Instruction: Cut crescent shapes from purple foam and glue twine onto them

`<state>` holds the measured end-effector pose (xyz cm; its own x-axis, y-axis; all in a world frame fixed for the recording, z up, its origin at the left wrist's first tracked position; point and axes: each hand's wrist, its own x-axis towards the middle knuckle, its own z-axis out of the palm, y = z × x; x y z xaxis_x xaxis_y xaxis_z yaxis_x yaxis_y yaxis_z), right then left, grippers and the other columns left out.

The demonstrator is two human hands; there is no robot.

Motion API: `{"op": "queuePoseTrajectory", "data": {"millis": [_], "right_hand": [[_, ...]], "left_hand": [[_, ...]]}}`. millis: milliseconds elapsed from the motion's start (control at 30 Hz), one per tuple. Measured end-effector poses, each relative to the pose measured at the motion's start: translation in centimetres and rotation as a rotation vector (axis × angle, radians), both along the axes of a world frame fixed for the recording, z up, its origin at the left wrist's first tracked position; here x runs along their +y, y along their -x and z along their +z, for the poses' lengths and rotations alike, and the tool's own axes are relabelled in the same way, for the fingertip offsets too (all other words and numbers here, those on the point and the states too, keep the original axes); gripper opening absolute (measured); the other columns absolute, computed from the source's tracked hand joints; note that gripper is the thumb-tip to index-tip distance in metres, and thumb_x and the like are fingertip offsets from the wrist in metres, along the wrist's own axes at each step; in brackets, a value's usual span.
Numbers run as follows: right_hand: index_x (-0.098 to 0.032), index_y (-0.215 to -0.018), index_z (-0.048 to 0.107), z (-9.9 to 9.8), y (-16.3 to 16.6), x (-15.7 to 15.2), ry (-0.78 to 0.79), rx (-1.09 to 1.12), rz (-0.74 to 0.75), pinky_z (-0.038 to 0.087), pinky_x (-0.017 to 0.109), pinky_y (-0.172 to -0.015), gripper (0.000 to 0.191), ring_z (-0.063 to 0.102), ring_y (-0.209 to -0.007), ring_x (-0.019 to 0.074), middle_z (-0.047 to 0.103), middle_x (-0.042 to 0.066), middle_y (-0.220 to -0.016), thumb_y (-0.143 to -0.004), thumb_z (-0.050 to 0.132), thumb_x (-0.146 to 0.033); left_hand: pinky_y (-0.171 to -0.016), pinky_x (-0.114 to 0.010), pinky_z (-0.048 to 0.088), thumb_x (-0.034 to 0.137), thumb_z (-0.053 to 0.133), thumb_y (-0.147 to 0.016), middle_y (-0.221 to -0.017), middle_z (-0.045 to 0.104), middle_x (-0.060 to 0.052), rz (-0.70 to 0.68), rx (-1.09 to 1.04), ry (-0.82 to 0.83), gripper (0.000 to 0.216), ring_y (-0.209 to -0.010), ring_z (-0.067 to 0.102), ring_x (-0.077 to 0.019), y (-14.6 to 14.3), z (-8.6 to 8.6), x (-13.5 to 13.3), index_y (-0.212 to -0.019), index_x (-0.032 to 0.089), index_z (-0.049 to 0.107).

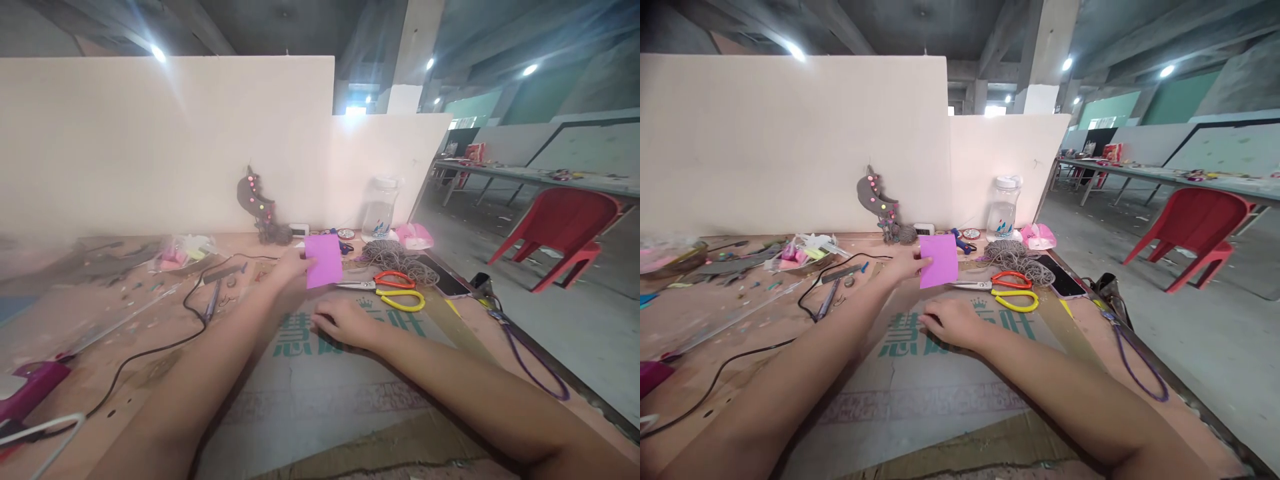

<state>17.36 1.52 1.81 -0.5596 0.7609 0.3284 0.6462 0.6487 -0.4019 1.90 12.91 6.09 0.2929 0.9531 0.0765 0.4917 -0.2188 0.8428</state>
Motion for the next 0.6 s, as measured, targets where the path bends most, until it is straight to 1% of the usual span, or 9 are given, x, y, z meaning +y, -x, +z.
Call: {"op": "queuePoseTrajectory", "data": {"millis": [67, 133, 233, 267, 333, 367, 433, 500, 600], "right_hand": [[-0.018, -0.062, 0.052, -0.1, -0.2, 0.3, 0.102, 0.224, -0.064, 0.031, 0.027, -0.06, 0.037, 0.044, -0.059, 0.013, 0.052, -0.001, -0.06, -0.093, 0.056, -0.036], [-0.019, -0.062, 0.048, -0.1, -0.5, 0.8, 0.191, 0.445, -0.136, 0.032, 0.026, -0.057, 0.043, 0.041, -0.055, 0.0123, 0.046, -0.003, -0.056, -0.093, 0.052, -0.049], [-0.02, -0.08, 0.051, -0.1, -1.1, 1.8, 0.217, 0.616, -0.201, 0.038, 0.026, -0.055, 0.051, 0.045, -0.054, 0.0135, 0.049, -0.003, -0.062, -0.098, 0.028, -0.062], [-0.02, -0.087, 0.052, 0.0, -1.3, 2.1, 0.23, 0.681, -0.218, 0.04, 0.027, -0.055, 0.053, 0.047, -0.055, 0.0138, 0.052, -0.002, -0.065, -0.097, 0.025, -0.065], [-0.02, -0.095, 0.053, 0.2, -1.7, 2.6, 0.269, 0.813, -0.245, 0.042, 0.027, -0.056, 0.054, 0.049, -0.055, 0.0138, 0.055, -0.002, -0.068, -0.092, 0.034, -0.07], [-0.02, -0.095, 0.055, 0.3, -1.9, 2.8, 0.289, 0.861, -0.255, 0.043, 0.028, -0.056, 0.053, 0.049, -0.055, 0.0137, 0.056, -0.002, -0.067, -0.088, 0.044, -0.071], [-0.018, -0.085, 0.059, 0.5, -2.1, 2.8, 0.313, 0.898, -0.269, 0.043, 0.028, -0.057, 0.049, 0.05, -0.055, 0.0136, 0.055, -0.002, -0.062, -0.079, 0.061, -0.067], [-0.018, -0.075, 0.059, 0.7, -2.1, 2.6, 0.304, 0.875, -0.277, 0.044, 0.028, -0.059, 0.045, 0.05, -0.056, 0.0136, 0.053, -0.003, -0.059, -0.078, 0.066, -0.062], [-0.019, -0.073, 0.057, 0.9, -2.0, 2.1, 0.27, 0.872, -0.292, 0.044, 0.028, -0.06, 0.042, 0.05, -0.056, 0.0132, 0.054, -0.003, -0.057, -0.081, 0.063, -0.06]], "left_hand": [[-0.083, -0.038, 0.057, 0.038, 0.06, -0.093, -0.115, 0.066, -0.009, -0.048, -0.119, -0.011, 0.036, -0.097, 0.066, -0.0208, 1.7, 0.7, -1.1, -0.12, 0.015, 0.061], [-0.077, -0.033, 0.056, 0.043, 0.06, -0.091, -0.108, 0.07, -0.009, -0.082, -0.217, -0.021, 0.039, -0.089, 0.067, -0.0192, 3.1, 1.0, -2.1, -0.116, 0.014, 0.063], [-0.069, -0.03, 0.055, 0.05, 0.063, -0.083, -0.101, 0.071, -0.009, -0.116, -0.297, -0.015, 0.044, -0.08, 0.066, -0.0181, 4.6, 1.1, -3.2, -0.108, 0.013, 0.065], [-0.067, -0.03, 0.054, 0.05, 0.065, -0.081, -0.098, 0.071, -0.009, -0.133, -0.302, -0.006, 0.044, -0.078, 0.066, -0.0178, 4.9, 1.2, -3.5, -0.105, 0.013, 0.066], [-0.065, -0.029, 0.054, 0.049, 0.068, -0.078, -0.092, 0.072, -0.008, -0.177, -0.284, 0.017, 0.041, -0.074, 0.066, -0.0173, 5.2, 1.4, -3.8, -0.098, 0.013, 0.069], [-0.065, -0.029, 0.054, 0.048, 0.07, -0.077, -0.089, 0.072, -0.007, -0.2, -0.264, 0.029, 0.038, -0.072, 0.066, -0.017, 5.4, 1.6, -4.0, -0.094, 0.014, 0.07], [-0.064, -0.029, 0.054, 0.047, 0.072, -0.075, -0.082, 0.072, -0.006, -0.234, -0.211, 0.047, 0.034, -0.068, 0.065, -0.017, 5.5, 2.0, -4.3, -0.087, 0.015, 0.072], [-0.063, -0.029, 0.054, 0.047, 0.072, -0.075, -0.078, 0.072, -0.005, -0.253, -0.161, 0.054, 0.032, -0.065, 0.066, -0.0173, 5.6, 2.3, -4.6, -0.082, 0.016, 0.072], [-0.064, -0.029, 0.054, 0.051, 0.066, -0.08, -0.078, 0.072, -0.005, -0.266, -0.106, 0.044, 0.035, -0.065, 0.066, -0.0178, 5.7, 2.3, -4.9, -0.081, 0.017, 0.072]]}}
